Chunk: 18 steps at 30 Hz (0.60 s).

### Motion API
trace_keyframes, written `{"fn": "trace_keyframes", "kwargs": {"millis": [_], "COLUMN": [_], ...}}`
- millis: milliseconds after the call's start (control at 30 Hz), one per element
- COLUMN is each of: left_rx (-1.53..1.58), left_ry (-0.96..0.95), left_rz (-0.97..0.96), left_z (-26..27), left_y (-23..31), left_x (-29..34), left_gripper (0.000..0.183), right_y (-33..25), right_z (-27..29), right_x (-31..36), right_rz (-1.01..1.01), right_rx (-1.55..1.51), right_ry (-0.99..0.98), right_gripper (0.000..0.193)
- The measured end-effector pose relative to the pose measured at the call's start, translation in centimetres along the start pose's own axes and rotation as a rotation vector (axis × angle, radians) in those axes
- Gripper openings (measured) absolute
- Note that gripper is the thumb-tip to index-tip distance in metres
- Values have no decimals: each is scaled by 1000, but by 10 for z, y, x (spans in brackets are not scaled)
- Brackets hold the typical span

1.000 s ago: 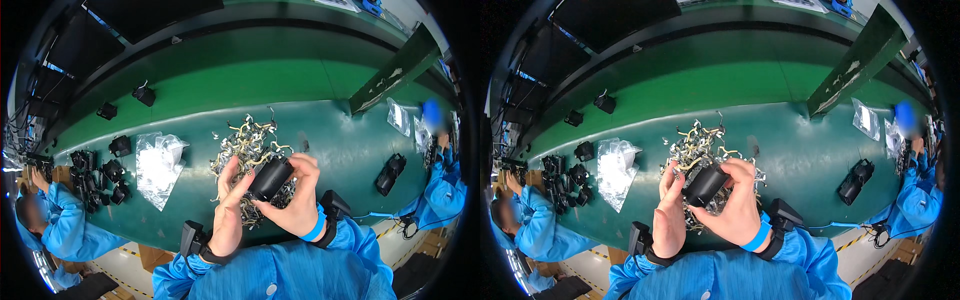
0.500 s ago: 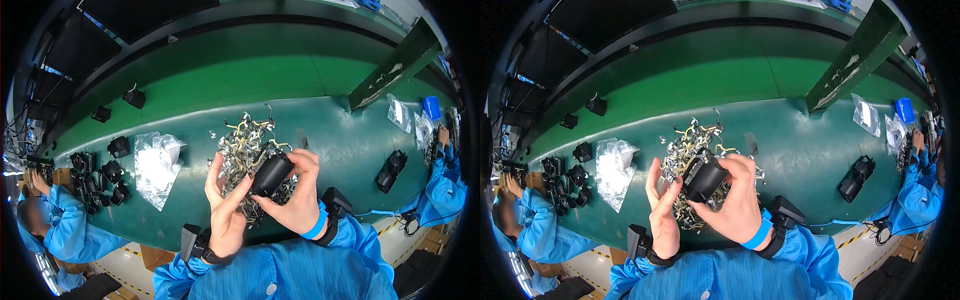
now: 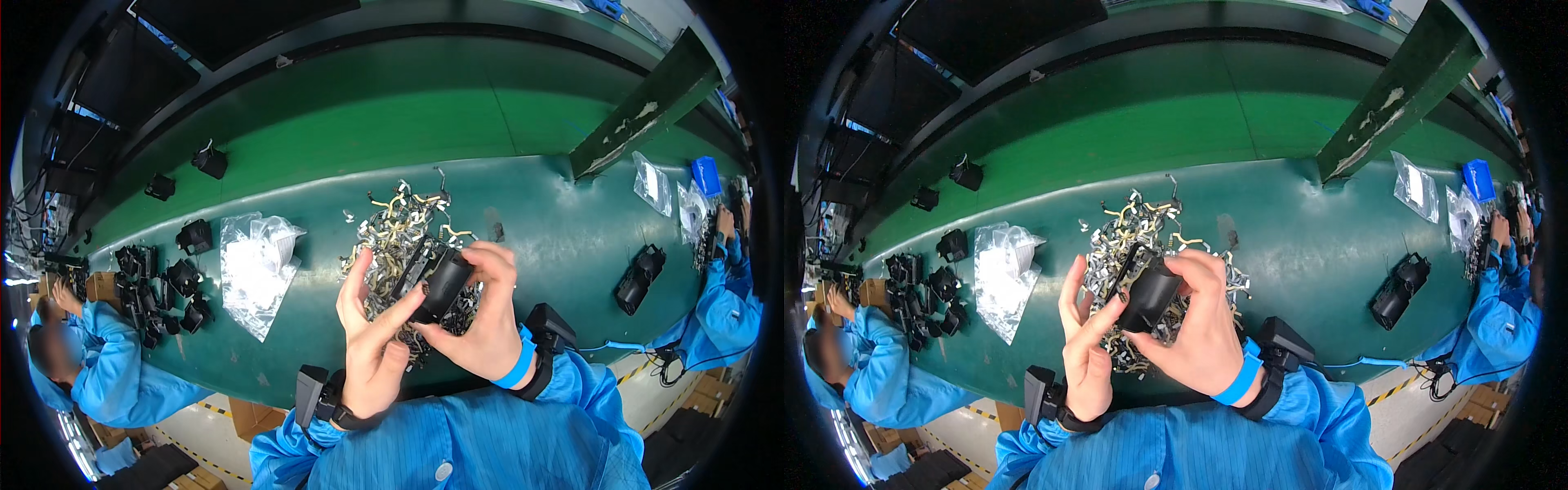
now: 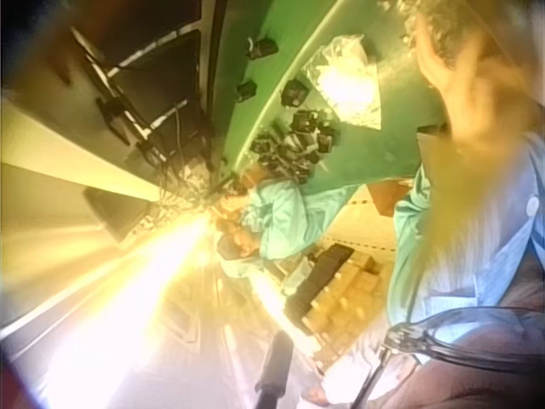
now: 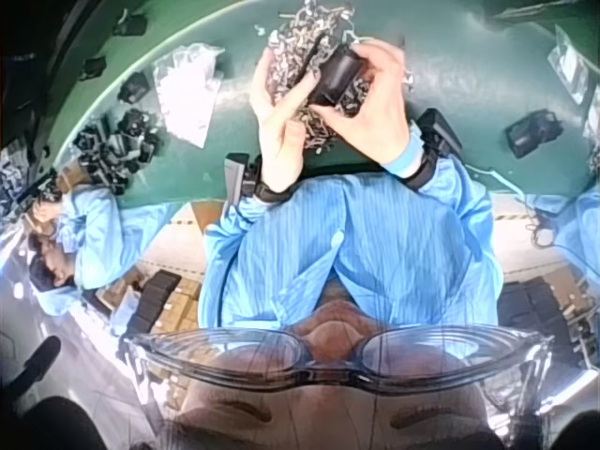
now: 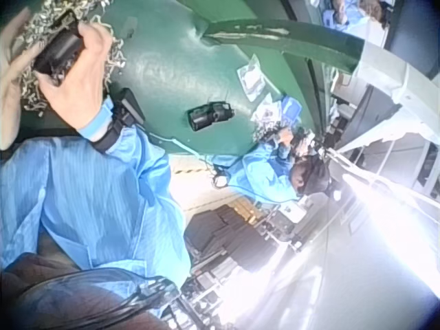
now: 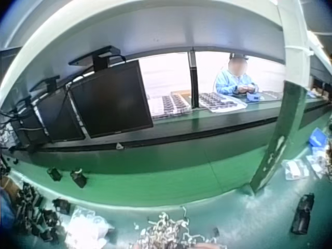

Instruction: Manually assembling small internal components into a black plastic housing at a factory workstation.

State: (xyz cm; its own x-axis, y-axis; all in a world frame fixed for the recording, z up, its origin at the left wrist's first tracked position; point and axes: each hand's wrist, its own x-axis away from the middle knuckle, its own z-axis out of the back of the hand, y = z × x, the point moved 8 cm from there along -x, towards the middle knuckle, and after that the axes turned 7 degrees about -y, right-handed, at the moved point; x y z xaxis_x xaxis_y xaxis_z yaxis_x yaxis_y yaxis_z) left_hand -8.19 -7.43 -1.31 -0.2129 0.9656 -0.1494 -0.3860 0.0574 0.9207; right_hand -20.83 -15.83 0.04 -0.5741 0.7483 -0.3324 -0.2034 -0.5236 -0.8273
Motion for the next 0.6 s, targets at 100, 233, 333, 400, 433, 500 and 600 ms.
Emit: {"fn": "trace_keyframes", "kwargs": {"millis": [100,233,333,400,433,500,600], "left_rx": [99,263,255,223,191,177,175], "left_ry": [4,9,-5,-17,-31,-47,-73], "left_rz": [26,32,24,28,32,30,28], "left_z": [-1,-3,-2,-2,-3,-3,-6], "left_y": [-7,-10,-9,-7,-6,-4,-3], "left_x": [1,0,-1,-1,-1,-2,-1], "left_gripper": [62,69,68,66,65,63,61], "right_y": [0,-3,0,0,-3,-7,-6], "right_z": [0,-4,-7,-8,-5,-1,-1], "right_x": [1,0,4,3,1,-1,-2], "right_rz": [27,65,73,69,86,103,83], "right_rx": [-104,-32,-19,6,13,19,37], "right_ry": [23,-64,-71,-79,-44,-9,-7], "right_gripper": [84,82,84,86,84,83,82]}}
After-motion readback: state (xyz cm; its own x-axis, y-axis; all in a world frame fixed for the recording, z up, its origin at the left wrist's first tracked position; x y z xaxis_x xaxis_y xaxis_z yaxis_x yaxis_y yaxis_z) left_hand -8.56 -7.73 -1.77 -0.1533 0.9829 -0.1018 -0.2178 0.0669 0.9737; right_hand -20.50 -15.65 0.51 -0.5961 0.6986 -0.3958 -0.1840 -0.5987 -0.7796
